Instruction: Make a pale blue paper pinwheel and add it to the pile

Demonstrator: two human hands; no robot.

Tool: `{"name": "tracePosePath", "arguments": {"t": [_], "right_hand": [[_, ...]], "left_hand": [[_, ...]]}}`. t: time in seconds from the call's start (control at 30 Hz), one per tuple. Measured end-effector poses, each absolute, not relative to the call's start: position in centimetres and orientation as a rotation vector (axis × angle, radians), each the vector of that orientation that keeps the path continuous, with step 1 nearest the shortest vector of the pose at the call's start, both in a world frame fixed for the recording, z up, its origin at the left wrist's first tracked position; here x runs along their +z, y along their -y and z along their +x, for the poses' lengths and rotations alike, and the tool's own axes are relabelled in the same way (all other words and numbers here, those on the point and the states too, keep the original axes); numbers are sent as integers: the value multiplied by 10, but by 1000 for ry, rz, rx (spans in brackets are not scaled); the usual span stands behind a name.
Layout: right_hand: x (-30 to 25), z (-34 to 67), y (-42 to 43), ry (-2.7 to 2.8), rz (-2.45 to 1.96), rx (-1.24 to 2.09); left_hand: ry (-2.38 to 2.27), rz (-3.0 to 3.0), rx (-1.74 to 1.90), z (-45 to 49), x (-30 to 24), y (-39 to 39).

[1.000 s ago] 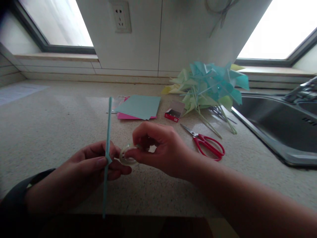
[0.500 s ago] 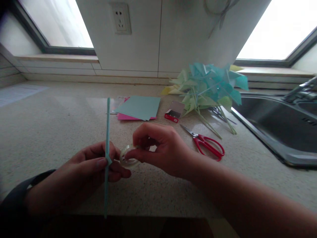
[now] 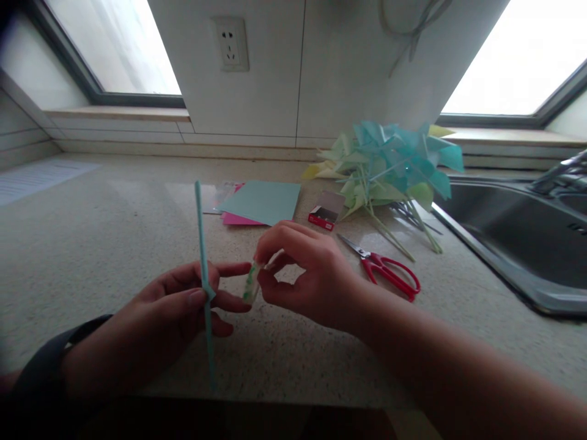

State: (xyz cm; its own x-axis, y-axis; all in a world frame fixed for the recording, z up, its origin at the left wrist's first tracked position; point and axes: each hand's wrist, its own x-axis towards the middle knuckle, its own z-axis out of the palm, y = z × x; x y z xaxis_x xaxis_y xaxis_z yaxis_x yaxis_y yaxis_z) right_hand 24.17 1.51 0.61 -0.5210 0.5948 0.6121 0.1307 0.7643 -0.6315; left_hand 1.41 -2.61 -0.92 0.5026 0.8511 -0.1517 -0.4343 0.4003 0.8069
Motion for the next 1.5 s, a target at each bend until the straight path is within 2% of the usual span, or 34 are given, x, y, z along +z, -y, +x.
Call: {"name": "tracePosePath", "arguments": {"t": [0.27,0.43,0.63,0.93,1.1,1.5], "right_hand": [[11,240,-19,2165,-424,487],[8,242,-16,2184,-370,725],[9,240,-13,2188,-354,747],[18,240,-4,2113,-560,1108],[10,234,-2,2110,-693,977],[8,234,-7,2141,-638,849]], "left_hand": [[-554,811,834,13,-11,29],[-561,865,774,12,-14,26],[-529,904,730,13,-13,26],[-561,892,815,13,-18,25],[-585,937,857,15,-15,25],[-612,997,819,16,-10,27]]}}
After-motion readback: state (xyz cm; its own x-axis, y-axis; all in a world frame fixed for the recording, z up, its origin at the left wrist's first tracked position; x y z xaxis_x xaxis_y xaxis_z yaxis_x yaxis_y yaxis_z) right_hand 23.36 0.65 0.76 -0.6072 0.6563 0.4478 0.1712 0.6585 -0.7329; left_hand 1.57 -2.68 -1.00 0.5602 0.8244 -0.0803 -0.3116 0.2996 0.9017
